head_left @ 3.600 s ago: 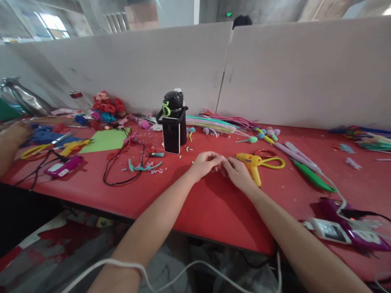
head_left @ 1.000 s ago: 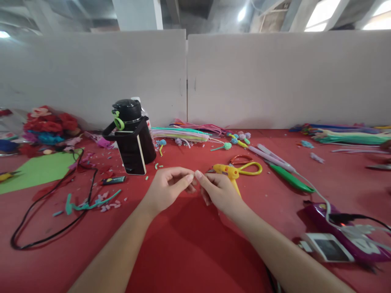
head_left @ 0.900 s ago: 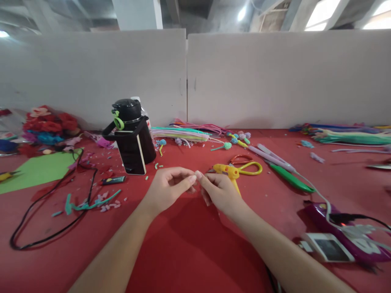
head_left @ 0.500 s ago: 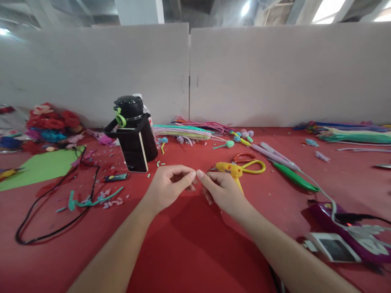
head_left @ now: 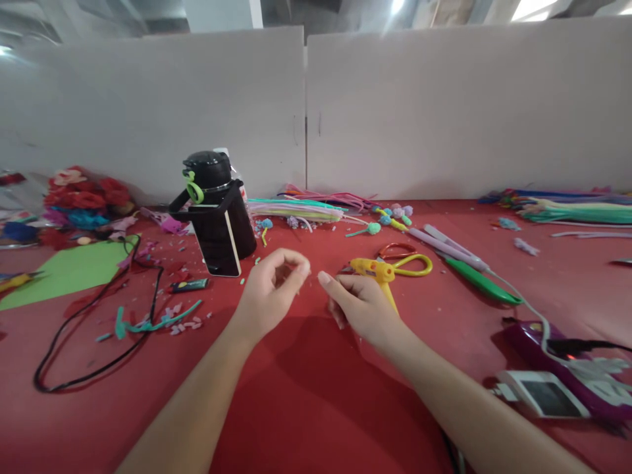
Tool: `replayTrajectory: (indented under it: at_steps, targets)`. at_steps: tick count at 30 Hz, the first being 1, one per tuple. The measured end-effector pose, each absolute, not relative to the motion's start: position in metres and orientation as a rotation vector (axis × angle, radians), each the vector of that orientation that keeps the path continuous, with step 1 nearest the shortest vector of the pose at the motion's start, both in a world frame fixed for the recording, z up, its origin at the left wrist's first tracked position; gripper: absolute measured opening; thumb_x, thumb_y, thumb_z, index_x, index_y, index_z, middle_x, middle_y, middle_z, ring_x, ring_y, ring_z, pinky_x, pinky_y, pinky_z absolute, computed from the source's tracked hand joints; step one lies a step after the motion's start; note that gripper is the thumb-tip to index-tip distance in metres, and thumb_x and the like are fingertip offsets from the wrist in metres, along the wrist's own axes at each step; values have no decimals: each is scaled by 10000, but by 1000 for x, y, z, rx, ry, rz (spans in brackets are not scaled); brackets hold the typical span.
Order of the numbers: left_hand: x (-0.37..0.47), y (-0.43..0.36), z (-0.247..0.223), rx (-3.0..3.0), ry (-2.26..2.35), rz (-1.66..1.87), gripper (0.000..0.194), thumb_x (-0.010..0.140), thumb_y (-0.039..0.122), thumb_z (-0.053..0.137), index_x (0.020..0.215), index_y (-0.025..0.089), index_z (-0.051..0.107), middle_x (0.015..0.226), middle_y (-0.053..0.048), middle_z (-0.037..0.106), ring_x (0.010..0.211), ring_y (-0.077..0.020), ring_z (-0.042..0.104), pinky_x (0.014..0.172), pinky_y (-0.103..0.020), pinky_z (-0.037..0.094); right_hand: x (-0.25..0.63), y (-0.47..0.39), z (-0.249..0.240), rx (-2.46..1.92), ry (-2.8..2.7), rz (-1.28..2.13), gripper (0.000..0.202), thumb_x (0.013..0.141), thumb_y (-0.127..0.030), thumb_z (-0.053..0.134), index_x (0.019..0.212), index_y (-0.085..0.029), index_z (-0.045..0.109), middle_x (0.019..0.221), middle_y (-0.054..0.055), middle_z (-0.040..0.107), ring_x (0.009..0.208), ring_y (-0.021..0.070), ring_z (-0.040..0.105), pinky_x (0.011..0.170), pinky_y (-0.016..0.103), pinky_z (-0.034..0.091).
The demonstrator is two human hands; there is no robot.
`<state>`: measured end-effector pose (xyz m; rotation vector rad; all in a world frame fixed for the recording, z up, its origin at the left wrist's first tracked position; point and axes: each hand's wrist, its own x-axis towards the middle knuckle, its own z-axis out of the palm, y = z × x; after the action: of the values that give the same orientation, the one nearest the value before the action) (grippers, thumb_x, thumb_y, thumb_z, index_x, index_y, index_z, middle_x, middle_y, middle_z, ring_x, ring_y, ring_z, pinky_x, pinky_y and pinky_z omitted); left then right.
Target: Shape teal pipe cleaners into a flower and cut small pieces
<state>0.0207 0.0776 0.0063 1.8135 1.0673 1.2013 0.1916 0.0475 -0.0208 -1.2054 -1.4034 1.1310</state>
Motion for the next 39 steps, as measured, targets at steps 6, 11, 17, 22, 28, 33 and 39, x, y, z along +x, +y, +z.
replayTrajectory:
  at_steps: [6, 11, 17, 22, 28, 33, 39]
  targets:
    - [15, 78, 8, 1859, 1045, 1163, 145, 884, 294, 663, 944, 177, 723, 891, -43, 731, 756, -140, 642, 669, -255, 496, 192, 50, -23, -1215, -1397, 1116, 611, 921, -637, 560, 502, -208, 443, 416, -26, 472, 413, 87, 438, 473, 244, 356]
    - [17, 75, 10, 1990, 1034, 1051, 168, 908, 316, 658, 843, 178, 728, 821, -17, 738, 762, -136, 653, 691, -244, 496, 190, 50, -26, -1199, -1409, 1158, 580, 914, -617, 585, 525, -205, 457, 423, -34, 477, 410, 84, 437, 463, 239, 341]
    - [17, 74, 9, 2048, 997, 1020, 197, 937, 302, 619, 827, 168, 714, 727, 12, 680, 653, -96, 602, 634, -209, 483, 191, 49, -26, -1188, -1414, 1141, 572, 920, -606, 580, 531, -204, 460, 434, -31, 486, 419, 85, 444, 470, 237, 353]
    - [18, 73, 9, 2029, 985, 1019, 200, 954, 290, 595, 843, 157, 695, 686, 20, 643, 621, -84, 610, 618, -193, 488, 191, 49, -26, -1190, -1387, 1170, 581, 919, -628, 568, 536, -204, 466, 430, -33, 480, 407, 84, 438, 460, 235, 348]
    - [19, 72, 7, 2039, 969, 1048, 212, 968, 310, 572, 851, 160, 667, 690, 20, 624, 632, -90, 604, 629, -200, 500, 191, 49, -26, -1171, -1374, 1188, 586, 913, -640, 575, 538, -199, 484, 432, -32, 482, 407, 84, 444, 461, 232, 358]
    - [19, 75, 7, 2028, 981, 1080, 219, 978, 330, 550, 847, 170, 624, 714, 16, 601, 642, -99, 576, 624, -223, 479, 191, 49, -24, -1180, -1360, 1189, 593, 904, -658, 579, 539, -201, 482, 436, -29, 489, 408, 87, 449, 465, 236, 362]
    - [18, 78, 4, 1833, 1009, 1140, 255, 1007, 355, 481, 816, 190, 524, 666, 39, 478, 583, -94, 454, 571, -242, 398, 191, 48, -21, -1205, -1381, 1144, 603, 903, -667, 574, 523, -211, 467, 431, -22, 482, 427, 99, 455, 491, 249, 391]
